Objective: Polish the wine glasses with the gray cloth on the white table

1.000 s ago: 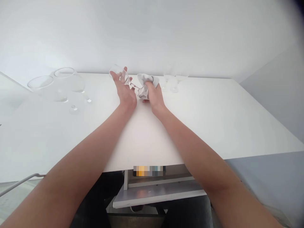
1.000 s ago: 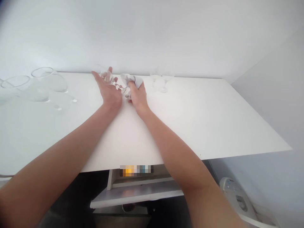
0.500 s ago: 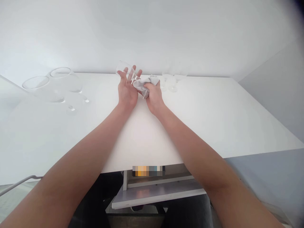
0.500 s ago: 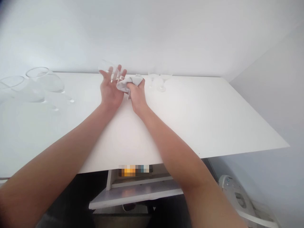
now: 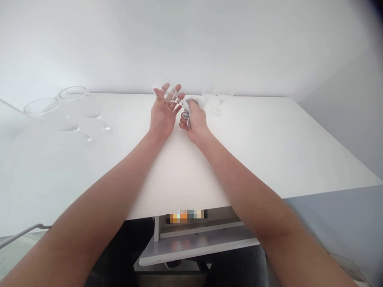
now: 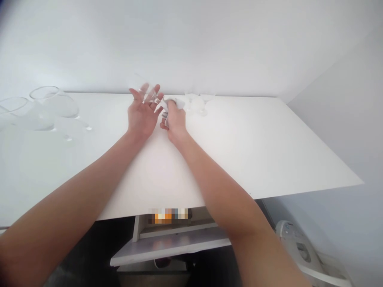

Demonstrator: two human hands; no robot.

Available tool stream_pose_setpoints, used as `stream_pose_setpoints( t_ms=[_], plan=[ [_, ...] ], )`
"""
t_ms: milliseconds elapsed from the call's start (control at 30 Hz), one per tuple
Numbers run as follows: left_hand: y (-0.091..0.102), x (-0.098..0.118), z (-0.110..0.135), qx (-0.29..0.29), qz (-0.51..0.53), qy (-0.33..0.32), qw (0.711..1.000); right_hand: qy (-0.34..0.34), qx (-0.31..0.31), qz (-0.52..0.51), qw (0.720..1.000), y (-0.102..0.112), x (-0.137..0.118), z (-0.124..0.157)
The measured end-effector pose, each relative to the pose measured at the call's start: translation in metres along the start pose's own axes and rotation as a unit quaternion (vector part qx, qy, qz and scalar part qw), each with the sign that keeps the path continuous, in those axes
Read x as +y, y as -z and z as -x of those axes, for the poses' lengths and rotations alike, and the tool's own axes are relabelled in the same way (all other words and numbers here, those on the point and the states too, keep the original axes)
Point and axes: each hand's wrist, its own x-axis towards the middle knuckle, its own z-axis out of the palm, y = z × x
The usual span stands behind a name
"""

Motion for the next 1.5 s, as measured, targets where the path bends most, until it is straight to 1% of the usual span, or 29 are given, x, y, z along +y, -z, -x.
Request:
stream_pose_setpoints(
  t_ms=[33, 100, 133, 167, 233, 333, 433, 500, 533, 600, 700, 767, 833, 900, 933, 967, 1000, 1033, 1133, 1167, 1200, 1267, 1333, 1367, 1433, 1500],
  plan=[
    [0.001, 0.0, -0.001, 0.009, 0.006, -0.001, 1.0, 0.059, 0.005, 0.043, 0.997, 0.0, 0.003, 0.001],
    [0.002, -0.001, -0.002, 0.03, 0.026, -0.001, 0.999, 0.184, 0.006, 0.121, 0.975, 0.001, 0.008, 0.004],
    [0.002, -0.002, -0.003, 0.043, 0.039, 0.0, 0.998, 0.227, -0.002, 0.149, 0.962, 0.003, 0.01, 0.005],
    [0.002, -0.002, -0.003, 0.054, 0.05, 0.002, 0.997, 0.252, -0.013, 0.17, 0.953, 0.004, 0.011, 0.005],
    [0.001, -0.001, -0.003, 0.07, 0.064, 0.008, 0.995, 0.259, -0.024, 0.193, 0.946, 0.008, 0.012, 0.004],
    [-0.001, -0.001, -0.002, 0.077, 0.064, 0.012, 0.995, 0.232, -0.029, 0.197, 0.952, 0.012, 0.008, 0.0],
    [0.0, -0.003, -0.003, 0.089, 0.066, 0.005, 0.994, 0.207, -0.031, 0.196, 0.958, 0.01, 0.003, 0.003],
    [0.004, -0.003, -0.005, 0.095, 0.058, 0.008, 0.994, 0.219, -0.031, 0.217, 0.951, 0.007, -0.001, 0.01],
    [0.005, -0.003, -0.006, 0.09, 0.048, 0.017, 0.995, 0.244, -0.033, 0.23, 0.942, 0.006, -0.003, 0.014],
    [0.007, -0.002, -0.007, 0.059, 0.02, 0.047, 0.997, 0.325, -0.047, 0.25, 0.911, 0.005, -0.005, 0.019],
    [0.007, -0.002, -0.008, -0.011, -0.011, 0.096, 0.995, 0.442, -0.055, 0.275, 0.852, 0.009, -0.005, 0.018],
    [0.006, -0.003, -0.009, -0.057, -0.029, 0.136, 0.989, 0.491, -0.027, 0.314, 0.812, 0.013, -0.007, 0.014],
    [0.004, -0.005, -0.008, -0.094, -0.051, 0.175, 0.979, 0.53, 0.022, 0.362, 0.766, 0.016, -0.012, 0.012],
    [0.002, -0.007, -0.007, -0.124, -0.068, 0.191, 0.971, 0.561, 0.071, 0.403, 0.719, 0.018, -0.022, 0.013],
    [0.001, -0.007, -0.005, -0.135, -0.071, 0.191, 0.97, 0.571, 0.088, 0.414, 0.704, 0.019, -0.027, 0.013],
    [0.0, -0.007, -0.004, -0.146, -0.074, 0.189, 0.968, 0.573, 0.093, 0.419, 0.699, 0.019, -0.032, 0.014],
    [-0.002, -0.006, -0.002, -0.156, -0.078, 0.188, 0.967, 0.562, 0.085, 0.419, 0.708, 0.019, -0.036, 0.015],
    [-0.004, -0.005, 0.0, -0.162, -0.083, 0.19, 0.965, 0.538, 0.063, 0.417, 0.73, 0.018, -0.039, 0.017],
    [-0.007, -0.003, 0.004, -0.154, -0.096, 0.179, 0.967, 0.428, -0.025, 0.388, 0.816, 0.018, -0.042, 0.022],
    [-0.007, -0.003, 0.004, -0.145, -0.098, 0.165, 0.971, 0.4, -0.04, 0.37, 0.838, 0.018, -0.042, 0.024],
    [-0.007, -0.004, 0.004, -0.132, -0.099, 0.146, 0.975, 0.38, -0.047, 0.353, 0.854, 0.017, -0.042, 0.026],
    [-0.006, -0.006, 0.004, -0.104, -0.102, 0.107, 0.984, 0.362, -0.051, 0.323, 0.873, 0.017, -0.042, 0.028],
    [-0.005, -0.008, 0.004, -0.091, -0.108, 0.083, 0.987, 0.356, -0.061, 0.307, 0.881, 0.017, -0.044, 0.027],
    [-0.004, -0.009, 0.004, -0.094, -0.112, 0.081, 0.986, 0.353, -0.067, 0.305, 0.882, 0.017, -0.046, 0.026],
    [-0.004, -0.009, 0.004, -0.123, -0.121, 0.106, 0.979, 0.344, -0.069, 0.291, 0.89, 0.017, -0.049, 0.022],
    [-0.004, -0.006, 0.004, -0.16, -0.129, 0.166, 0.965, 0.328, -0.063, 0.252, 0.908, 0.019, -0.049, 0.019]
  ],
)
